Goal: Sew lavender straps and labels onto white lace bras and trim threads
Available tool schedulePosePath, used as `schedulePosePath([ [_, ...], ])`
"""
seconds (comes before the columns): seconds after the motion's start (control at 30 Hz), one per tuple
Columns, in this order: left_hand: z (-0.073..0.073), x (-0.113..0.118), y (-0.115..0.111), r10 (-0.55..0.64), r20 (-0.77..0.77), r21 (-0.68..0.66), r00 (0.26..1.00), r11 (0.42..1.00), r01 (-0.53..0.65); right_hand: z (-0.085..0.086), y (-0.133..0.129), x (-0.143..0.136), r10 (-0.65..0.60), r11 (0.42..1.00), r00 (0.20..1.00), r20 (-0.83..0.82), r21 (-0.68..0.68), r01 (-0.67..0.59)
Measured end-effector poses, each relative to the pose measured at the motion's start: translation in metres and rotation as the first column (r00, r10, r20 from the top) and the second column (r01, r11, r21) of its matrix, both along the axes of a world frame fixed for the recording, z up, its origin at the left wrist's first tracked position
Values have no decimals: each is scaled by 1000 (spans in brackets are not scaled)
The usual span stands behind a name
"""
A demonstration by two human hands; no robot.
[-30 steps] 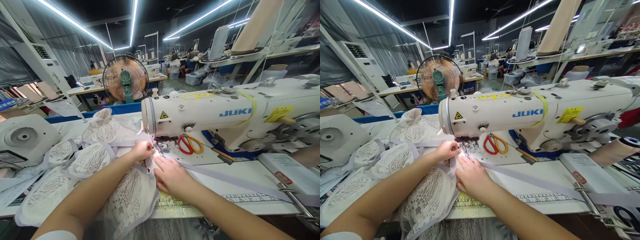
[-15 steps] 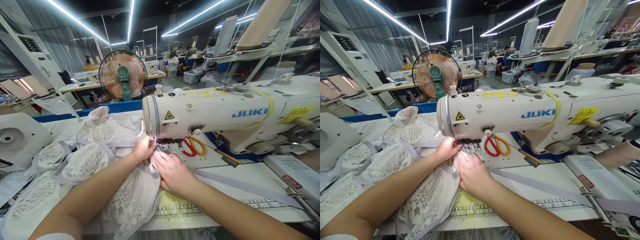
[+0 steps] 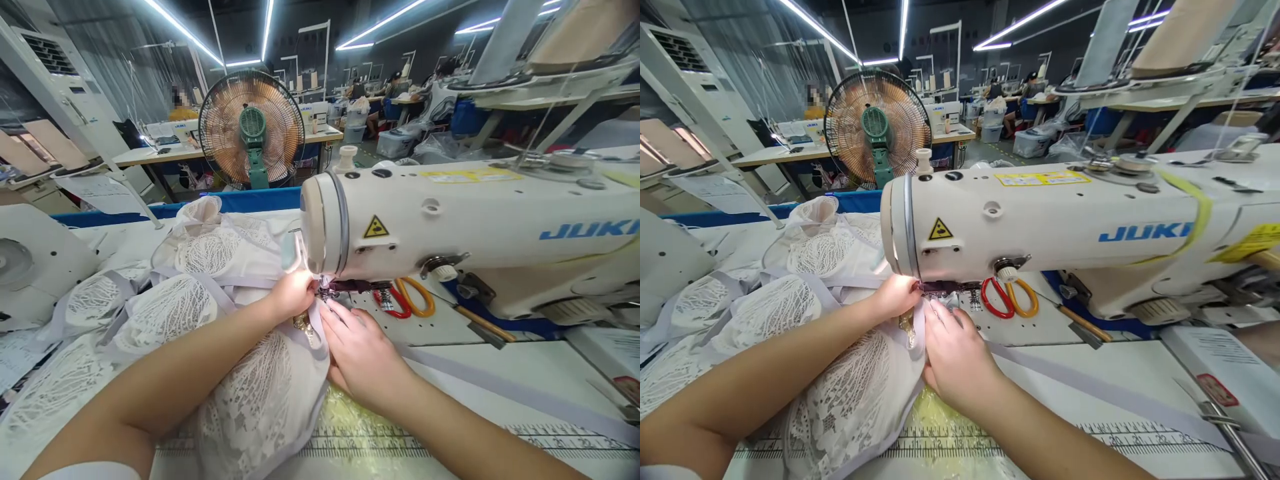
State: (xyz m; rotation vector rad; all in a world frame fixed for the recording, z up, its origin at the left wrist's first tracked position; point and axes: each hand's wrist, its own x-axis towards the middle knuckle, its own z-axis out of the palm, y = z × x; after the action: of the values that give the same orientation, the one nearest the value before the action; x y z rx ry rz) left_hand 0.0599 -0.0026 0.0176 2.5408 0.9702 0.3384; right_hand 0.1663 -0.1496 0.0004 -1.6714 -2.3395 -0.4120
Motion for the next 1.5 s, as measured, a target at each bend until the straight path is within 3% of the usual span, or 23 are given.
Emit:
schedulePosePath([
  [0.17, 9, -12, -4, -128, -31, 8, 991, 992, 128, -6, 0, 2, 1, 1000, 1000, -29, 30, 0],
  [0.3, 20, -28, -35, -209, -72, 150, 975, 964, 218, -5, 0, -2, 4, 1000, 999, -39, 13, -3],
  [0.4, 16, -38, -59, -284, -101, 190, 954, 935, 298, -5, -3, -5, -10, 1000, 998, -67, -3, 10],
  [0.5, 4, -46, -69, -318, -130, 219, 939, 914, 340, -7, -6, -7, -37, 999, 995, -96, -13, 36],
  [0.73, -7, -49, -59, -262, -201, 231, 944, 924, 306, -7, -6, -5, -69, 995, 992, -102, -79, 61],
  [1.03, 0, -44, -37, -441, -146, 247, 885, 850, 465, -1, 1, -2, -39, 997, 996, -86, -70, 33],
  [1.23, 4, -51, -32, -476, -82, 263, 876, 837, 480, -3, -1, -4, -87, 991, 989, -119, -116, 74],
  [1.37, 7, -47, -35, -415, -118, 256, 902, 865, 432, 0, 2, -7, -96, 988, 994, -43, -127, 90],
  [1.5, 11, -38, -44, -293, -206, 264, 934, 902, 341, 11, 12, -12, -22, 982, 995, 95, -183, 39],
])
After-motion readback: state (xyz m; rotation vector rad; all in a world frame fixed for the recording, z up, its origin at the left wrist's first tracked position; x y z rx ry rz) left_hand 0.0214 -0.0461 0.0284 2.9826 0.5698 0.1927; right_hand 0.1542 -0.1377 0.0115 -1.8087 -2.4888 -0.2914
